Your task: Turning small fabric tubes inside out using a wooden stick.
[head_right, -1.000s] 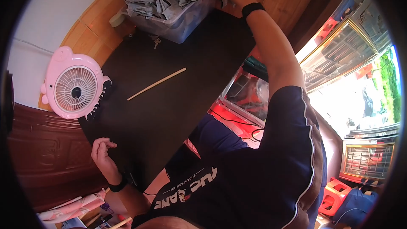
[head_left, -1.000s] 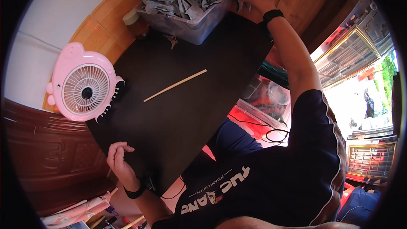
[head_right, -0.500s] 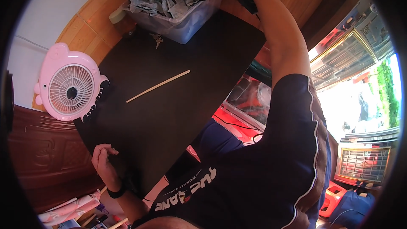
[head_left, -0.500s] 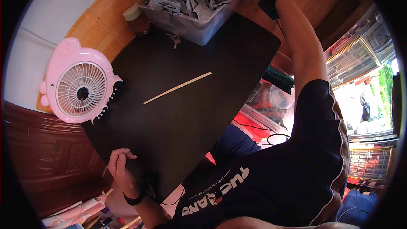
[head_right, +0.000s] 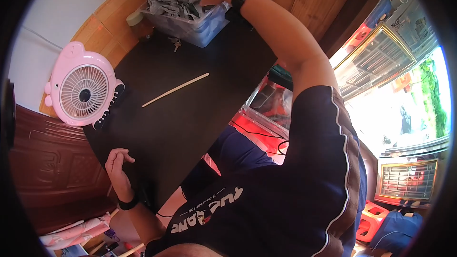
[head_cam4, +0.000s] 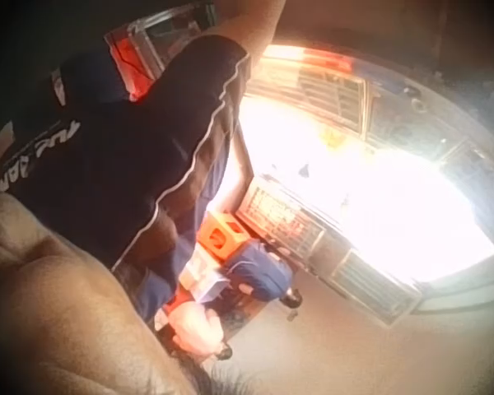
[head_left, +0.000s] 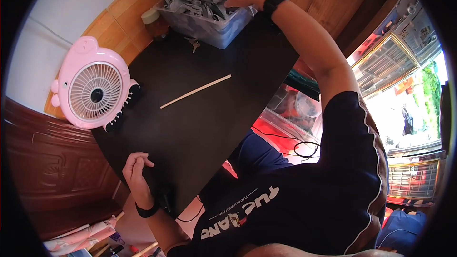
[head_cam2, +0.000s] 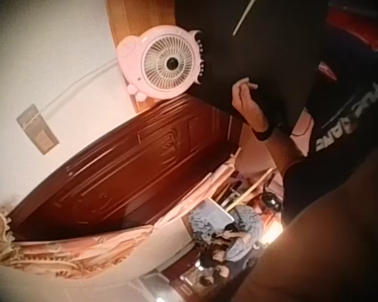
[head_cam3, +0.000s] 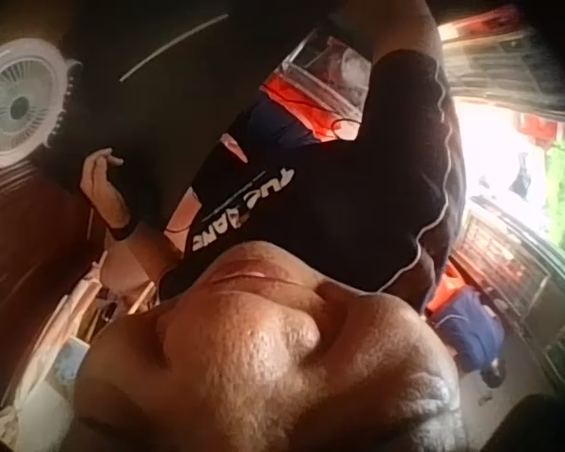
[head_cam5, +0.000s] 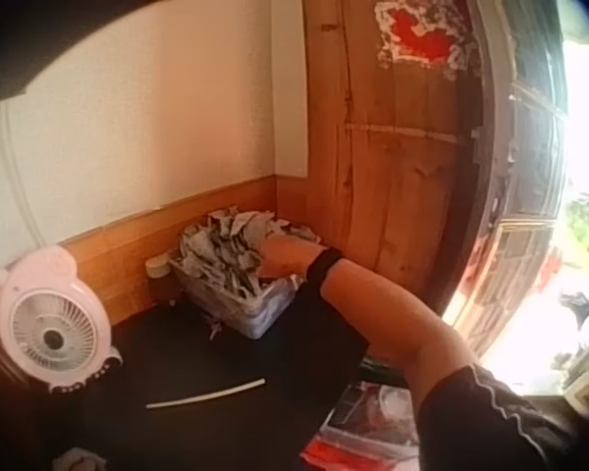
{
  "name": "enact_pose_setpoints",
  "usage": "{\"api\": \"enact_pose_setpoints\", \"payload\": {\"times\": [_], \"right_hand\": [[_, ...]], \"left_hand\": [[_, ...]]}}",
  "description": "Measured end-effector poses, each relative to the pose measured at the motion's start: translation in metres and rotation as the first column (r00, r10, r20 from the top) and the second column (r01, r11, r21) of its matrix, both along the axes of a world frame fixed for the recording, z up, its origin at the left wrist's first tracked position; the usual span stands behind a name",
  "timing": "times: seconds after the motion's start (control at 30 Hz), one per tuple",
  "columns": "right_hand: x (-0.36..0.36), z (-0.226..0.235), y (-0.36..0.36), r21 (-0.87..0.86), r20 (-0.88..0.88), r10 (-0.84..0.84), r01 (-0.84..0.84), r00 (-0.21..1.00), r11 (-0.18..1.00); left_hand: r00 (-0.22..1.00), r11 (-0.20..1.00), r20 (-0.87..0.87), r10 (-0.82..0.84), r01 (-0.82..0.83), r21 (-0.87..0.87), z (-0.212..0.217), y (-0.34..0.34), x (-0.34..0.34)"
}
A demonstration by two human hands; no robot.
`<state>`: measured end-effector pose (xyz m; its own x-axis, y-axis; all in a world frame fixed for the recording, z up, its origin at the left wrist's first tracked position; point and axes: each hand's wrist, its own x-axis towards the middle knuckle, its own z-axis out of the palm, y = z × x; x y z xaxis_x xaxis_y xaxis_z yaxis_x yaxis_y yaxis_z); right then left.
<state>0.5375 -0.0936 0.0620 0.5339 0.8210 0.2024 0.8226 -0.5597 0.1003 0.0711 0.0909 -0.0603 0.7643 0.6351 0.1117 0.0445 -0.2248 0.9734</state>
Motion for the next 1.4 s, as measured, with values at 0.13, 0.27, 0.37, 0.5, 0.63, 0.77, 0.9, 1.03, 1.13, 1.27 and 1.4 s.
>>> {"api": "enact_pose_setpoints", "payload": {"times": [0.13, 0.27, 0.37, 0.5, 0.63, 0.77, 0.9, 1.03, 1.13, 1.27, 1.4], "right_hand": [[0.034, 0.042, -0.047, 0.185, -0.117, 0.061, -0.039, 0.991, 0.982], [0.114, 0.031, -0.083, -0.251, 0.608, 0.203, -0.057, 0.768, 0.966], [0.139, -0.017, -0.110, 0.053, 0.104, -0.327, 0.323, 0.939, 0.945], [0.137, -0.080, -0.105, 0.256, -0.042, -0.552, 0.543, 0.833, 0.800], [0.135, -0.117, -0.081, 0.557, -0.092, -0.611, 0.549, 0.787, 0.623], [0.139, -0.122, -0.073, 0.595, -0.176, -0.558, 0.540, 0.811, 0.596], [0.141, -0.098, -0.084, 0.634, -0.129, -0.608, 0.536, 0.784, 0.558], [0.146, -0.065, -0.088, 0.566, 0.207, -0.585, 0.391, 0.784, 0.725], [0.146, -0.044, -0.084, 0.476, 0.312, -0.584, 0.408, 0.750, 0.779], [0.133, -0.021, -0.077, 0.438, 0.351, -0.550, 0.387, 0.758, 0.812], [0.117, -0.010, -0.088, 0.518, 0.209, -0.630, 0.462, 0.748, 0.720]], "left_hand": [[1.000, 0.999, -0.005, -0.025, 0.025, 0.028, -0.001, 0.000, -0.001], [0.998, 0.999, -0.029, -0.049, 0.050, 0.013, -0.001, -0.001, 0.001], [0.998, 0.999, -0.058, -0.029, 0.031, 0.023, 0.000, -0.001, 0.002], [0.997, 1.000, -0.072, -0.012, 0.014, 0.025, -0.002, -0.001, 0.004], [0.995, 0.999, -0.101, 0.015, -0.011, 0.045, -0.002, -0.003, 0.007], [0.989, 0.998, -0.144, 0.040, -0.031, 0.061, 0.000, -0.006, 0.008], [0.990, 0.997, -0.133, 0.042, -0.032, 0.076, 0.001, -0.006, 0.007], [0.991, 0.996, -0.135, -0.009, 0.020, 0.086, 0.000, -0.004, 0.006], [0.994, 0.998, -0.111, -0.020, 0.028, 0.064, -0.001, -0.003, 0.004], [0.997, 0.999, -0.076, -0.024, 0.026, 0.034, 0.000, -0.002, 0.001], [0.996, 0.997, -0.070, -0.053, 0.057, 0.058, 0.003, -0.004, 0.000]]}}
